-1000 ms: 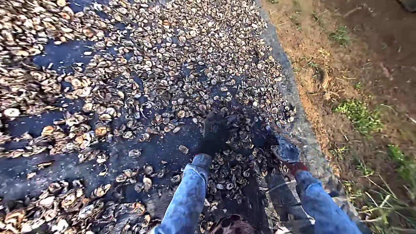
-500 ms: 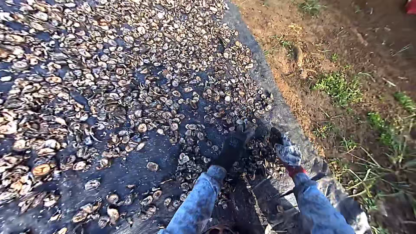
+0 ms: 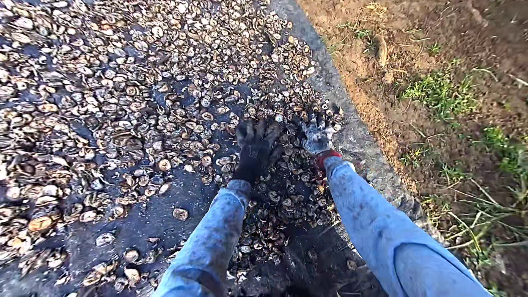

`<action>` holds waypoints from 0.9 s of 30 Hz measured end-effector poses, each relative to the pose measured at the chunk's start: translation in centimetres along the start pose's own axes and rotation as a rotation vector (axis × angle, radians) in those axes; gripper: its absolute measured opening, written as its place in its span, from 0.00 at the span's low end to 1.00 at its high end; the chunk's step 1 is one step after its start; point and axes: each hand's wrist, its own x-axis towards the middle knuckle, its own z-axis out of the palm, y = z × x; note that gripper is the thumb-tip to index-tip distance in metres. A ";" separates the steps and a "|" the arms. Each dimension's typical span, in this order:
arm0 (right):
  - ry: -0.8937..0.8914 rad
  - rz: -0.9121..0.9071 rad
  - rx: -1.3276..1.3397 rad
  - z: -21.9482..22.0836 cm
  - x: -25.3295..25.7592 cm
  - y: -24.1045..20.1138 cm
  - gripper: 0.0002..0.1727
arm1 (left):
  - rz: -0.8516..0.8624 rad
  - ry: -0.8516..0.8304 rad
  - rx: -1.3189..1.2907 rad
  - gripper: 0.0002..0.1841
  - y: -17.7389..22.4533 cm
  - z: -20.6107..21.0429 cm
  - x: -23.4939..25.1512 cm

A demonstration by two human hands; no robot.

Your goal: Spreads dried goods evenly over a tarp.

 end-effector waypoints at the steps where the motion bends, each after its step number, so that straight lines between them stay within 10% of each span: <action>1: -0.002 0.048 -0.005 -0.7 1.3 0.4 0.36 | -0.109 0.006 0.033 0.41 0.3 -0.5 0.7; 5: -0.178 -0.061 0.004 -2.8 -2.6 1.7 0.47 | -0.015 -0.157 -0.017 0.43 2.8 -1.4 -1.7; 11: 0.006 0.096 0.049 -3.8 -13.7 7.4 0.23 | -0.265 -0.037 -0.147 0.19 0.8 -5.3 -1.7; 18: -0.164 -0.255 0.091 -1.2 -19.6 1.4 0.42 | 0.029 -0.300 -0.043 0.37 6.7 -0.1 -2.5; 27: -0.015 0.256 0.219 -5.6 -19.1 7.6 0.24 | -0.079 -0.103 -0.429 0.21 5.6 -5.5 -2.3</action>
